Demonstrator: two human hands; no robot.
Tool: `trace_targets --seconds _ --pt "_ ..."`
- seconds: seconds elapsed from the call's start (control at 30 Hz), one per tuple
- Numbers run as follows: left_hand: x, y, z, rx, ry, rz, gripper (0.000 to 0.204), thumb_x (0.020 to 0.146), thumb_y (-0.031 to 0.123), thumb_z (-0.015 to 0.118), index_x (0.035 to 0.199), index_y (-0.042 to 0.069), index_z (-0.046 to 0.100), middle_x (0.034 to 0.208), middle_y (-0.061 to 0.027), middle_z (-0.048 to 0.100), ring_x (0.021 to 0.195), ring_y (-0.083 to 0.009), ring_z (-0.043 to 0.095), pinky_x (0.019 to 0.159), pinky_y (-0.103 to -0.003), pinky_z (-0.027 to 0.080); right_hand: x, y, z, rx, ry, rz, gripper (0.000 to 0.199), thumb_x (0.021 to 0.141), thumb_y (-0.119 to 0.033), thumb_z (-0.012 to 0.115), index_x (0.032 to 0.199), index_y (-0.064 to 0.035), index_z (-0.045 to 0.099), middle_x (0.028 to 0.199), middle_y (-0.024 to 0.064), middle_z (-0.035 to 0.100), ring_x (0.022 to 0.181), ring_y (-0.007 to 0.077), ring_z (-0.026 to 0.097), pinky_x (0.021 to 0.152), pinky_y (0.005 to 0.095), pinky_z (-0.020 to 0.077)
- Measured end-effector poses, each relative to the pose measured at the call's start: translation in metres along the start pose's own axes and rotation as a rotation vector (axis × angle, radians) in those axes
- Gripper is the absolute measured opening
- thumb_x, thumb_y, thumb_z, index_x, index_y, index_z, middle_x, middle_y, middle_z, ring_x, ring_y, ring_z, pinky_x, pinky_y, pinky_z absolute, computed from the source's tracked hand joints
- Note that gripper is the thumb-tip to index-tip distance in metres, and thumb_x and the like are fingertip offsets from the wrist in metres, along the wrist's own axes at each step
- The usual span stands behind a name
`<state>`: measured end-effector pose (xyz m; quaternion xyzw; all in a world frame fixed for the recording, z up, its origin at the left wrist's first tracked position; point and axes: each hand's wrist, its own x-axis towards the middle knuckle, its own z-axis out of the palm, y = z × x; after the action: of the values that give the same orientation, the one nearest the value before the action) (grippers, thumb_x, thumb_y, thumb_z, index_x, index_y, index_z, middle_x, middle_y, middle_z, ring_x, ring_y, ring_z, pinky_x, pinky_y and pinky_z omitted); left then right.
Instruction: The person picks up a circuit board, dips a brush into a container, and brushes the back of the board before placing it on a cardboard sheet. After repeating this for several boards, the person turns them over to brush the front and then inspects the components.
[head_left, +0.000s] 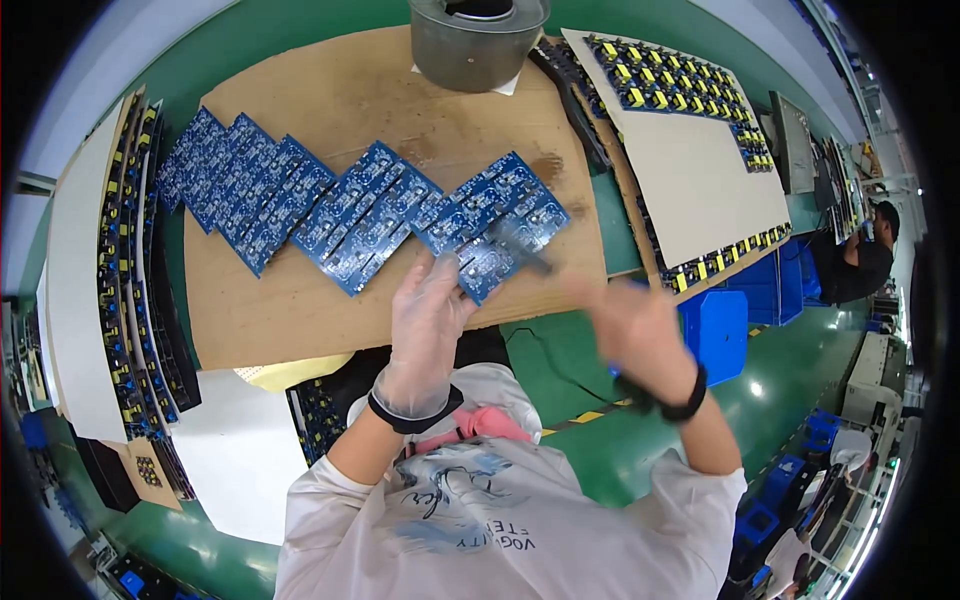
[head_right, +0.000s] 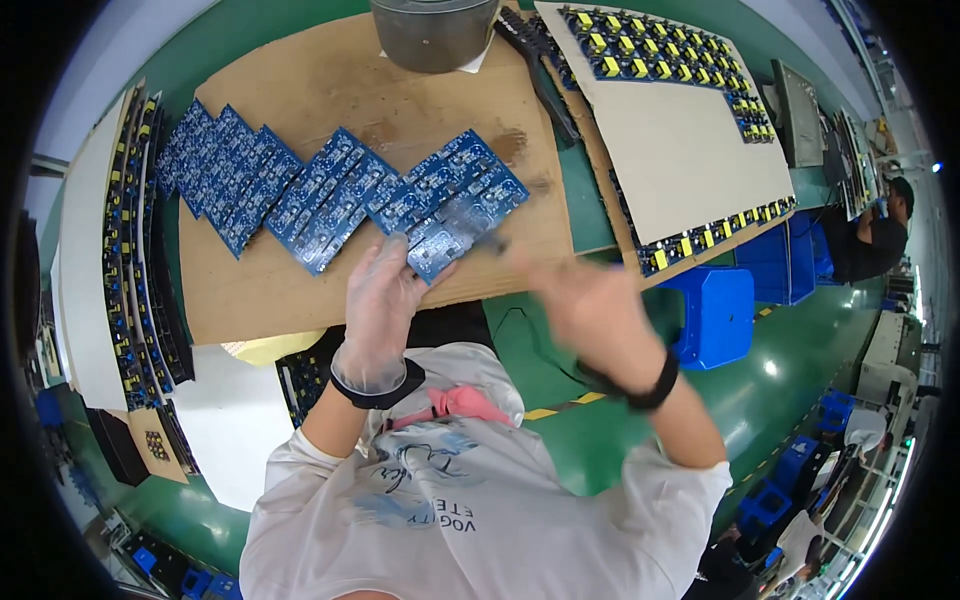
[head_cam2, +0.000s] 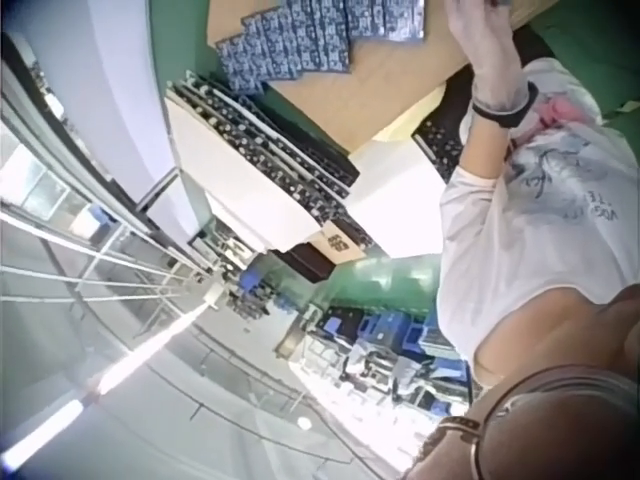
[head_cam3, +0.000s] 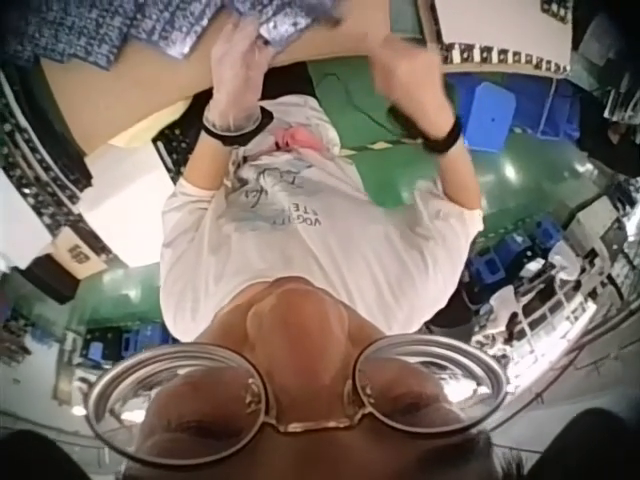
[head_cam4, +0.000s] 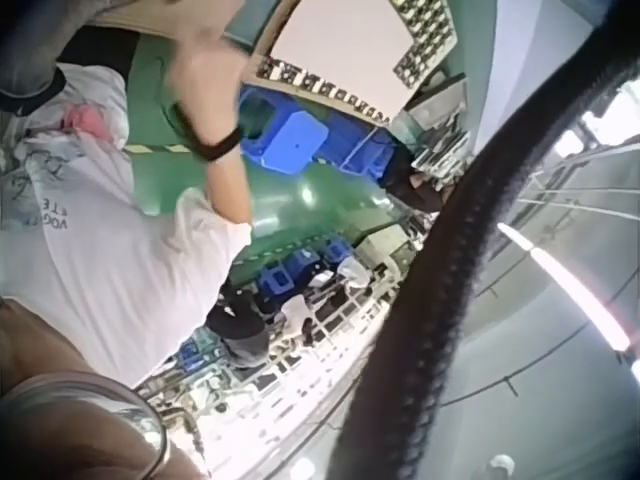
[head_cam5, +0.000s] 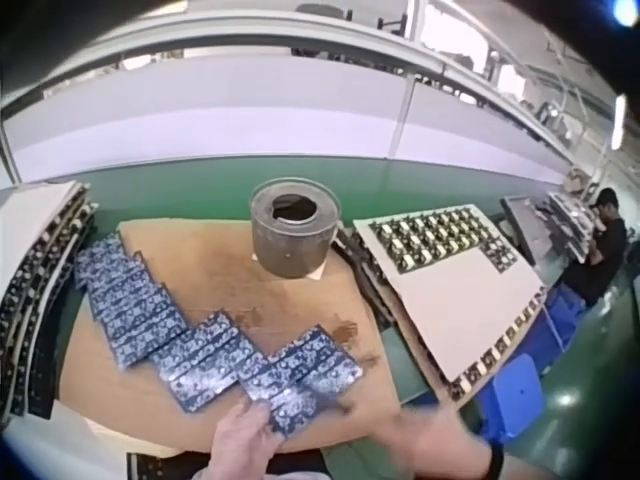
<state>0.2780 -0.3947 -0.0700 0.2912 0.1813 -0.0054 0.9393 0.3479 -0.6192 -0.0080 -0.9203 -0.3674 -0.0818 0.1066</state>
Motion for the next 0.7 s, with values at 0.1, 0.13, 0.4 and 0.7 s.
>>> trace_targets --seconds 0.1,0.13,0.4,0.7 --pt "-0.002 0.004 -0.002 0.016 -0.015 -0.007 0.038 0.097 0.014 0.044 0.132 0.002 0.036 0.127 -0.0109 0.050 0.114 -0.0234 0.053 0.095 -0.044 0.046 -0.002 -0.004 -0.005 0.020 -0.015 -0.015 0.036 0.070 0.004 0.055 0.103 -0.0072 0.064 0.062 0.0115 0.052 0.053 0.0284 0.054 0.046 0.0383 0.0424" --pt "-0.001 0.005 -0.003 0.025 -0.014 -0.003 0.038 0.097 0.014 0.043 0.132 0.002 0.036 0.128 -0.0108 0.050 0.114 -0.0236 0.053 0.095 -0.044 0.046 -0.001 -0.011 -0.007 0.056 -0.032 -0.063 0.038 0.071 0.004 0.055 0.106 -0.0077 0.064 0.063 0.0119 0.053 0.054 0.0289 0.055 0.046 0.0385 0.0431" --pt "0.002 0.006 -0.002 0.055 -0.043 0.001 0.036 0.098 0.013 0.042 0.132 0.002 0.036 0.128 -0.0113 0.050 0.114 -0.0234 0.053 0.094 -0.044 0.047 0.020 -0.028 0.003 0.180 0.032 -0.061 0.044 0.071 0.003 0.055 0.113 -0.0092 0.062 0.064 0.0141 0.055 0.057 0.0317 0.056 0.049 0.0382 0.0452" --pt "-0.035 0.018 -0.012 0.152 0.020 0.006 0.038 0.098 0.013 0.042 0.133 0.001 0.036 0.127 -0.0106 0.051 0.113 -0.0228 0.054 0.090 -0.039 0.049 0.034 0.004 0.011 0.342 0.130 0.204 0.035 0.087 -0.004 0.054 0.121 -0.0058 0.056 0.069 0.0128 0.061 0.057 0.0154 0.059 0.051 0.0323 0.0459"
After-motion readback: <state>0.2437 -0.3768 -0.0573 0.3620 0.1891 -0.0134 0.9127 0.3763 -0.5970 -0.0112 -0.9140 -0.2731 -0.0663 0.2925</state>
